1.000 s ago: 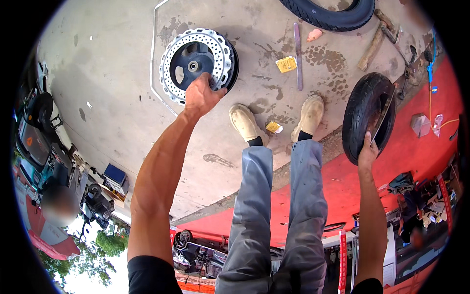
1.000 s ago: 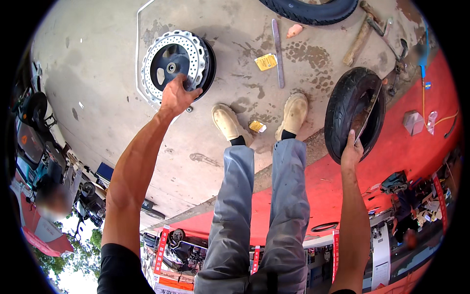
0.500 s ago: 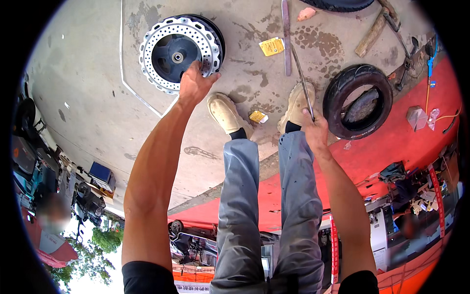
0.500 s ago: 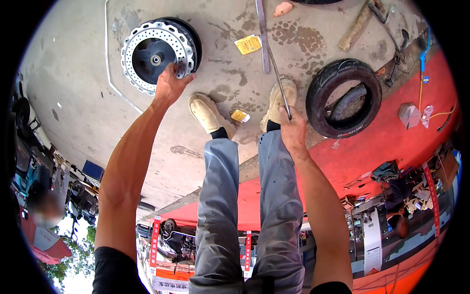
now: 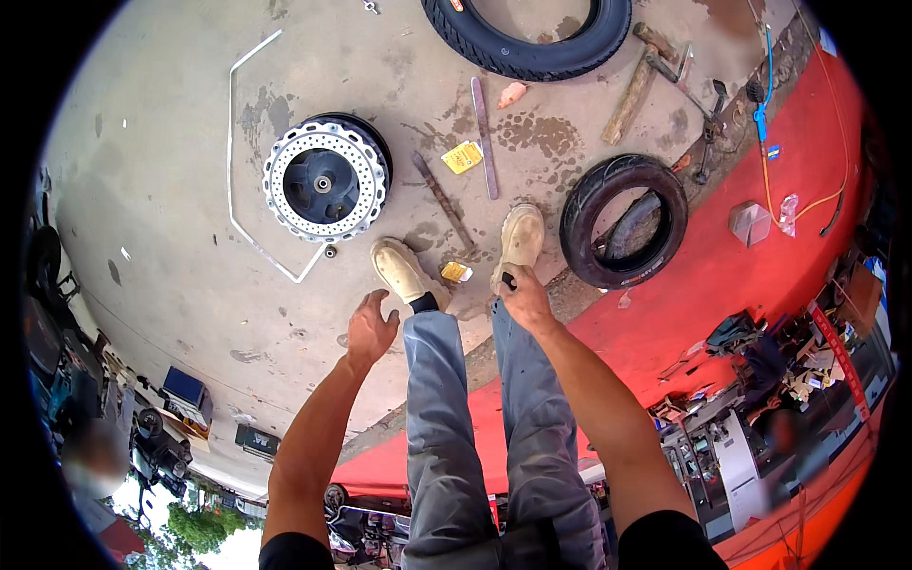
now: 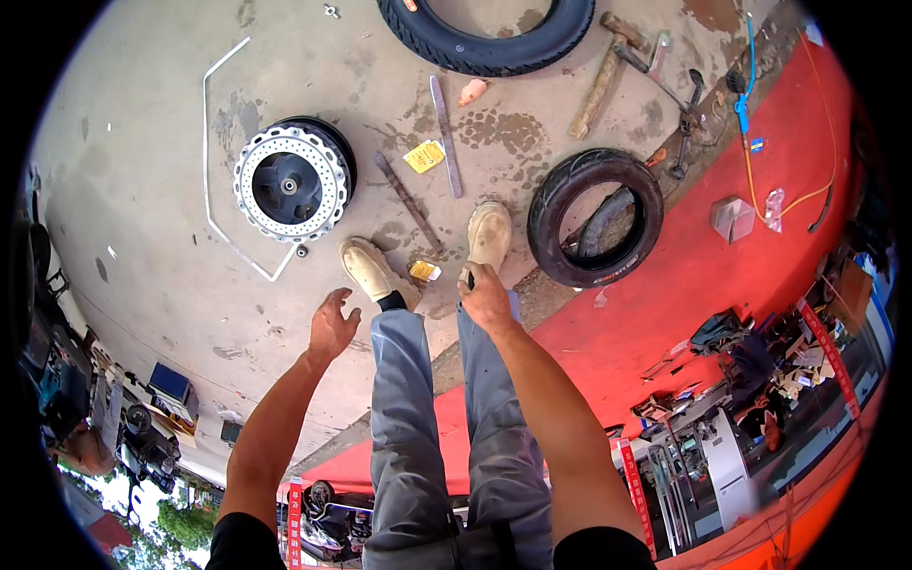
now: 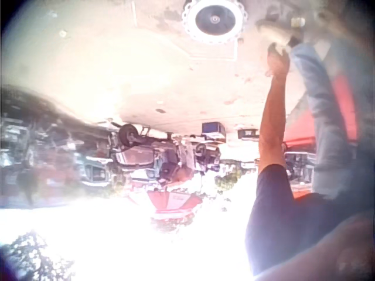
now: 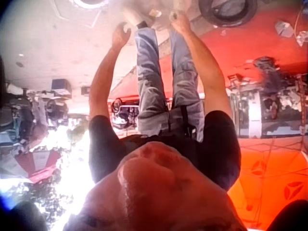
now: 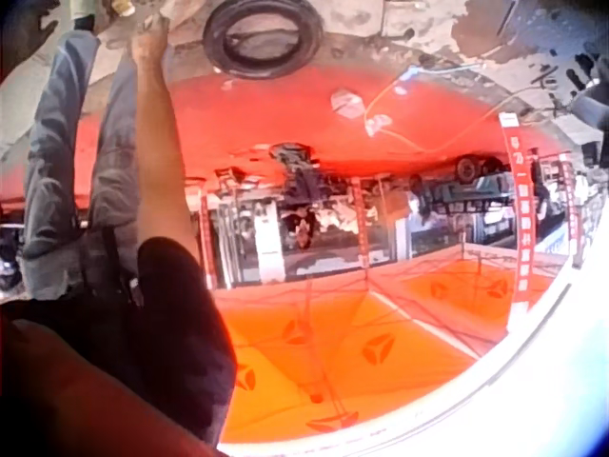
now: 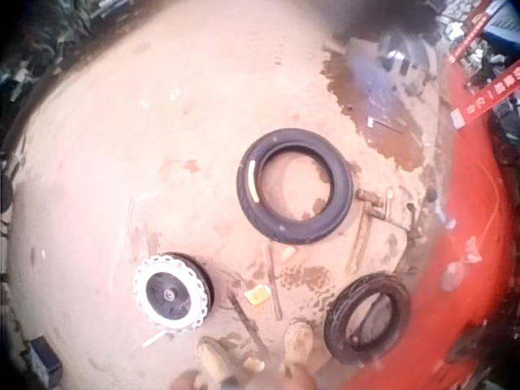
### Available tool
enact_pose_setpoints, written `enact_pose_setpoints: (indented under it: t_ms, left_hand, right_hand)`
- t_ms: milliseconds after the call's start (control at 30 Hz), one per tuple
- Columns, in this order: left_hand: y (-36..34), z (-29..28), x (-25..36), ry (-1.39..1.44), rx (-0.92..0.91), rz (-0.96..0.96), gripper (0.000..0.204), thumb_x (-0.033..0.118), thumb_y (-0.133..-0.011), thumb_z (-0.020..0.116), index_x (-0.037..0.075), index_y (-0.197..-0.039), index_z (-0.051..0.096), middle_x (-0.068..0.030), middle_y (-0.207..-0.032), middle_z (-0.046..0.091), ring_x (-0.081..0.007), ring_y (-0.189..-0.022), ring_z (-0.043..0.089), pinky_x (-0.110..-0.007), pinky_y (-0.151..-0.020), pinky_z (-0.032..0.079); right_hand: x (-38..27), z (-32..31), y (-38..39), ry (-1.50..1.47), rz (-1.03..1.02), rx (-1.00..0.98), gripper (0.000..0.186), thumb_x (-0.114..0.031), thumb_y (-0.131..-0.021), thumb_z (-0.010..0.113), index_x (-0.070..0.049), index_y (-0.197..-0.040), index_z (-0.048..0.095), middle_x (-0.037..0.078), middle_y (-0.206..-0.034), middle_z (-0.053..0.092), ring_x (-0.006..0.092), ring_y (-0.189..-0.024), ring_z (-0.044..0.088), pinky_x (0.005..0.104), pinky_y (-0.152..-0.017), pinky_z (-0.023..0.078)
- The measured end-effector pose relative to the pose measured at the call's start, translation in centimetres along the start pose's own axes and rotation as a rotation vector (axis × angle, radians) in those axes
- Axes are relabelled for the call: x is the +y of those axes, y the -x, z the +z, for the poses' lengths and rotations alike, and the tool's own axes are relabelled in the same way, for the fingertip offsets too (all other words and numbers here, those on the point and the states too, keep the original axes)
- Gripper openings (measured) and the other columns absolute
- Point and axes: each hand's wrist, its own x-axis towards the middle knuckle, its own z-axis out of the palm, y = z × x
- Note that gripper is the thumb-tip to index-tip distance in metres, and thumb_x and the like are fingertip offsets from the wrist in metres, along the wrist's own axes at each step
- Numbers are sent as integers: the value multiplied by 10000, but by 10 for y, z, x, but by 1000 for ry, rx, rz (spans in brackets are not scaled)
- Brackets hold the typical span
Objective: The person removes an old tire from a scooter wheel using a tire iron and a large clamp tool. They then apply a sealant to the rim of a new tire and mount it onto the wheel hub.
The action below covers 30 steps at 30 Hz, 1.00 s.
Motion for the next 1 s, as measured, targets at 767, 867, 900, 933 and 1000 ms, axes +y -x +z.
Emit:
enact_pose_setpoints:
  t_ms: [767,867,900,933,1000]
  left_hand:
    - [749,108,8,959,-62,-821,398,314,-970,778,6,-1222,765,-95,-976,807,-150,-798,758,-312,-706,607]
    - [716,98,-28,1009,60,-748,446,366,-957,773,12,-1228,766,-97,-988,810,-160,-825,768,-322,-732,612]
    - [710,97,-44,1024,67,-712,461,383,-953,770,13,-1228,766,-97,-994,812,-165,-833,772,-326,-740,613]
    - [710,99,-58,1099,90,-709,503,428,-932,776,18,-1223,768,-99,-1019,816,-180,-845,780,-344,-780,622]
    - [716,83,-77,1242,208,-679,465,389,-943,767,5,-1204,767,-112,-1017,814,-188,-845,782,-347,-784,626]
  right_hand:
    - [-161,-176,251,-251,-105,-133,272,-159,-1067,633,-20,-1293,688,92,-923,734,148,-653,693,276,-523,570]
    - [-246,-177,284,-210,-145,-139,286,-147,-1074,616,25,-1298,659,114,-928,735,176,-627,694,301,-503,574]
    - [-267,-174,290,-113,-119,-116,307,-152,-1076,609,47,-1307,647,116,-911,725,191,-618,694,318,-486,568]
    - [-291,-164,303,-54,-87,-95,319,-155,-1075,607,55,-1312,642,111,-886,710,200,-607,689,323,-476,562]
    - [-328,-150,333,60,-121,-87,309,-136,-1060,623,38,-1312,658,129,-909,715,226,-631,706,325,-495,576]
